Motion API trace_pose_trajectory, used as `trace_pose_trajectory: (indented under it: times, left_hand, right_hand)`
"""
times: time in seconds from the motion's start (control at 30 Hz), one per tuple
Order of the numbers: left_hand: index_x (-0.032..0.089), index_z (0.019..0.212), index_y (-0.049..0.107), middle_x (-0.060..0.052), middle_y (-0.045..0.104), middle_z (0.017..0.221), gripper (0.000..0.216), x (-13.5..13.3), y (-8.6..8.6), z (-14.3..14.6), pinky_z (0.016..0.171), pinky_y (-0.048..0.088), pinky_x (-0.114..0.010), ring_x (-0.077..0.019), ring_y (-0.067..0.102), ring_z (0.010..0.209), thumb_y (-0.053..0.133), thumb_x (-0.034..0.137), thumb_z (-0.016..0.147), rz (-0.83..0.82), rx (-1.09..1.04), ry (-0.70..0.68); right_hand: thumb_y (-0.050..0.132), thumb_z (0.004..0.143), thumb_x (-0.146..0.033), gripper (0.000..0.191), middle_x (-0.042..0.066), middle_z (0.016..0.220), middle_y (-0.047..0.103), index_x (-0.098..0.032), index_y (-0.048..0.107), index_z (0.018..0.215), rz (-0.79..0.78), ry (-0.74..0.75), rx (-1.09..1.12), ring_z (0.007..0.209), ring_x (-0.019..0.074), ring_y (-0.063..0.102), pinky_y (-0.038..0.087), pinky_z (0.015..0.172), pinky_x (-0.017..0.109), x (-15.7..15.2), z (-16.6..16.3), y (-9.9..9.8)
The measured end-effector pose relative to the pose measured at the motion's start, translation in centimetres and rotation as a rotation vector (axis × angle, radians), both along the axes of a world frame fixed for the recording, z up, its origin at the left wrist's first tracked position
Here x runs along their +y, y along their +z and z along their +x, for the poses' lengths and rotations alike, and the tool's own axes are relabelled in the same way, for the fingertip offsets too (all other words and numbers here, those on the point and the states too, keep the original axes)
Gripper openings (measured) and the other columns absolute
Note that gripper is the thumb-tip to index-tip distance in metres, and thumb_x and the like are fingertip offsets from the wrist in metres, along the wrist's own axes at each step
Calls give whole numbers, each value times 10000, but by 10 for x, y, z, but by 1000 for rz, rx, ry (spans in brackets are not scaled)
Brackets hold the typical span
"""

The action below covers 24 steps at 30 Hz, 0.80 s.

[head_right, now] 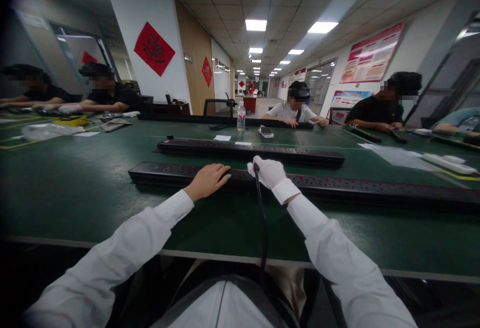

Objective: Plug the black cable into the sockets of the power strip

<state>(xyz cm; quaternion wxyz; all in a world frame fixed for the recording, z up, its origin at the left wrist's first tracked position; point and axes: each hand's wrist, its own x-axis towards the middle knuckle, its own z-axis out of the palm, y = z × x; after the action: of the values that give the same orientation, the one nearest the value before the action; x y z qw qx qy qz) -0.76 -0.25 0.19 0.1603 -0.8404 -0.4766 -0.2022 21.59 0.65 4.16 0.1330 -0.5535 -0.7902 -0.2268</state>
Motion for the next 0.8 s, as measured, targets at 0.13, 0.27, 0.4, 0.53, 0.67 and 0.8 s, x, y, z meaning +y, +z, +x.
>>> trace_pose_trajectory:
  times: [0.13,0.27,0.4,0.53,0.67,0.8]
  left_hand:
    - [191,1163,478,-72,585,1022,405,0,0,0,821,395,-330,-193,538,943,288,424,892,6,11,-4]
    - [191,1155,484,-73,585,1021,395,1,-1,-1,831,391,-333,-197,534,954,297,417,891,13,21,-8]
    - [189,1165,476,-72,581,1032,405,1,-1,-1,833,389,-333,-195,532,955,287,422,892,11,19,-11]
    - [187,1174,470,-72,582,1032,417,0,-1,-2,830,389,-335,-198,533,952,278,429,894,5,17,-13]
    - [189,1178,469,-73,578,1047,429,1,-1,-1,826,391,-331,-198,534,957,268,440,894,-7,7,-12]
    - [192,1177,474,-72,577,1050,431,2,-2,-1,820,395,-332,-198,534,959,272,443,891,-16,3,-6]
  right_hand:
    - [196,862,-535,452,17,652,625,-241,528,945,0,-5,-3,574,143,544,188,513,239,0,0,0]
    - [189,863,-530,452,20,653,626,-243,527,950,10,-14,-12,577,149,551,184,510,238,-1,0,0]
    - [186,866,-526,462,26,659,629,-233,529,967,-3,-19,-11,582,147,551,202,523,234,-3,0,1]
    - [183,865,-534,475,31,652,627,-225,530,965,1,-25,-8,575,147,550,197,519,236,-5,0,2]
    - [174,863,-537,482,38,656,630,-217,518,969,2,-31,-16,567,146,549,182,509,234,-6,0,2]
    - [165,864,-529,487,45,662,634,-208,514,978,-15,-26,-20,561,139,541,188,512,235,-6,0,2]
